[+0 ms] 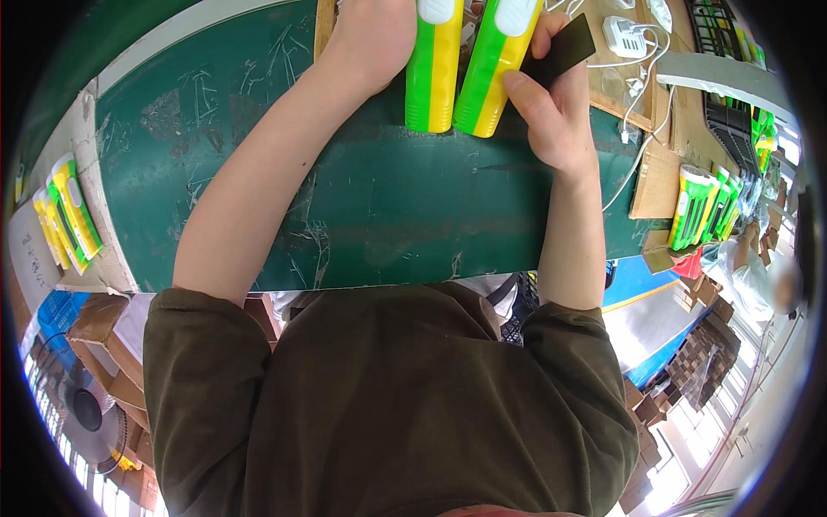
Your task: Manually assemble and test a rechargeable LED flashlight by inserting internal components into the housing and checking the light function.
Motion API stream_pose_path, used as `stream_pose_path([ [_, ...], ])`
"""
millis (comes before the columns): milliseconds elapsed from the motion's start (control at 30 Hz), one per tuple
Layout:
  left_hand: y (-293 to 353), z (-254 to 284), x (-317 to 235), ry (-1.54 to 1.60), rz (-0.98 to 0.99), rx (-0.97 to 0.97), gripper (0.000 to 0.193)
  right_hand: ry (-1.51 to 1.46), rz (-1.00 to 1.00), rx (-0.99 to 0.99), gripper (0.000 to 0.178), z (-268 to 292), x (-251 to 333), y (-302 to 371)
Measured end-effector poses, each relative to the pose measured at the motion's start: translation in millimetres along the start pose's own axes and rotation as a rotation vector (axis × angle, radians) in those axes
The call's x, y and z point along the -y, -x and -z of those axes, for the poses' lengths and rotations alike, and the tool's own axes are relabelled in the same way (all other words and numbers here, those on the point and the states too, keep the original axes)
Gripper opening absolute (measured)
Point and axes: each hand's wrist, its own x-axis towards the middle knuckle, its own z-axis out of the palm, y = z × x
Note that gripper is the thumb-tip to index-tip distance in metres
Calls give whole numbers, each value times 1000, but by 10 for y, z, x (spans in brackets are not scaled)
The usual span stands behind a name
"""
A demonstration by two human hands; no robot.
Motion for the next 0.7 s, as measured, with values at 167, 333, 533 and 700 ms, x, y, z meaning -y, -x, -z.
stream_pose_path([
  [167,-29,21,111,-185,25,-201,40,-150,123,12,33,16,-82,-3],
  [333,-9,78,82,-202,101,-183,42,-122,-20,-399,21,90,-115,-130],
  [533,25,-58,45,47,175,-233,48,140,78,-594,23,-9,-115,-102],
  [700,-3,44,20,67,339,-104,41,325,239,-518,44,-39,-108,-85],
])
